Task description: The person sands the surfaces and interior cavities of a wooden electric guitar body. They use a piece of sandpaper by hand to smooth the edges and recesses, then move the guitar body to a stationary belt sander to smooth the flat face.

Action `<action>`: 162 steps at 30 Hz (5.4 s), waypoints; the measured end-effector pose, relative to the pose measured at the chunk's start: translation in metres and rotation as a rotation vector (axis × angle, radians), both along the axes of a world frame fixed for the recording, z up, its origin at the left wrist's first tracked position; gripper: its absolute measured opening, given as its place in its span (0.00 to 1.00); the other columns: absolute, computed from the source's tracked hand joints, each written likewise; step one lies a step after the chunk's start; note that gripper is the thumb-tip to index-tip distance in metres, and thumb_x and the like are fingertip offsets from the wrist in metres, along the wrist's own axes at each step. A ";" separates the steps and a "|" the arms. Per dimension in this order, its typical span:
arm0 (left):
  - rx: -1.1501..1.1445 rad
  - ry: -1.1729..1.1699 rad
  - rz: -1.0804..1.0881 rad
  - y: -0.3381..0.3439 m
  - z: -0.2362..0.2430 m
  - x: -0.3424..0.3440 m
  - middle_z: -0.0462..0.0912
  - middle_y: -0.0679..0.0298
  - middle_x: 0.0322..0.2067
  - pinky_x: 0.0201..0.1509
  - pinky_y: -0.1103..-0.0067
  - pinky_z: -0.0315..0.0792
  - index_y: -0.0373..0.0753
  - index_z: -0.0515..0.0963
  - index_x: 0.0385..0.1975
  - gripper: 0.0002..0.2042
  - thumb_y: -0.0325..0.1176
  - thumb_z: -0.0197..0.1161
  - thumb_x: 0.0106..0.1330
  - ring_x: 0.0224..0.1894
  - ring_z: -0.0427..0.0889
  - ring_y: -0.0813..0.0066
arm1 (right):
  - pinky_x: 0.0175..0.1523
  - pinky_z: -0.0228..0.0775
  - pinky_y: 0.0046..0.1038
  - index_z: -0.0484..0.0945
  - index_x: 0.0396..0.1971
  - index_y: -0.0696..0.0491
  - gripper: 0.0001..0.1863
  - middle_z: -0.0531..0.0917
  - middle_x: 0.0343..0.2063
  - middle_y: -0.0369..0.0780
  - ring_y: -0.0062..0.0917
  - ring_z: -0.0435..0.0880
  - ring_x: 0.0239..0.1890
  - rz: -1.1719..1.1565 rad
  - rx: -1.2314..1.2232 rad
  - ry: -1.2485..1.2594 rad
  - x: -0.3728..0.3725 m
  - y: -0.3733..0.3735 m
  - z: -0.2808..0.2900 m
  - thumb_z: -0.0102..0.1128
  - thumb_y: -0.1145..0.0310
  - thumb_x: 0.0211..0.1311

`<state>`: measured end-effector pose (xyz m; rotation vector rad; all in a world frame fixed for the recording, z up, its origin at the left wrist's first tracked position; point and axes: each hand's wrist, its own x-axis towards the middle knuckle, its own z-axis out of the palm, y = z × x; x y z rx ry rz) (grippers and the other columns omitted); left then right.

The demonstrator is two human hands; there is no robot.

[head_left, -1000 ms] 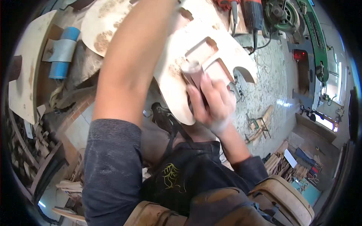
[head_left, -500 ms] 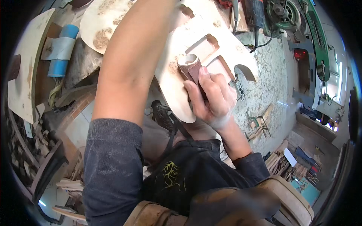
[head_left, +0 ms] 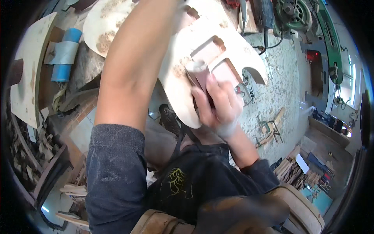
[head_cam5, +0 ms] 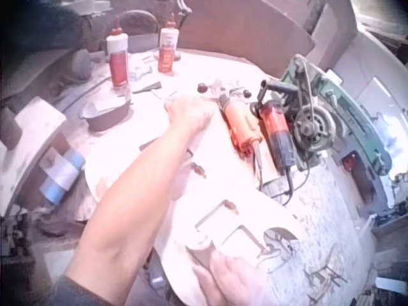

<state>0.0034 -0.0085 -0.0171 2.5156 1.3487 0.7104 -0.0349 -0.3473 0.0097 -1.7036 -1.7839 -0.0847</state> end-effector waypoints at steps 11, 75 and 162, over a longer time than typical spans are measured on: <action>-0.022 -0.031 0.135 -0.001 -0.004 -0.002 0.88 0.54 0.44 0.50 0.55 0.73 0.45 0.88 0.40 0.20 0.47 0.51 0.62 0.50 0.85 0.55 | 0.24 0.70 0.29 0.79 0.46 0.64 0.20 0.79 0.27 0.43 0.33 0.79 0.22 -0.054 0.074 0.060 -0.004 -0.012 -0.008 0.72 0.74 0.55; 0.058 0.030 0.178 0.009 -0.006 0.002 0.88 0.53 0.42 0.50 0.55 0.74 0.45 0.88 0.40 0.21 0.50 0.51 0.64 0.47 0.86 0.55 | 0.25 0.74 0.30 0.77 0.47 0.64 0.21 0.77 0.26 0.42 0.32 0.79 0.22 0.007 -0.001 0.083 0.006 -0.012 -0.011 0.72 0.73 0.55; 0.428 0.219 -0.385 -0.294 0.028 -0.178 0.83 0.49 0.54 0.70 0.63 0.66 0.32 0.83 0.47 0.22 0.48 0.58 0.71 0.70 0.69 0.54 | 0.31 0.72 0.20 0.78 0.40 0.62 0.14 0.84 0.28 0.39 0.14 0.79 0.27 -0.132 -0.085 1.006 0.046 -0.193 -0.065 0.71 0.70 0.62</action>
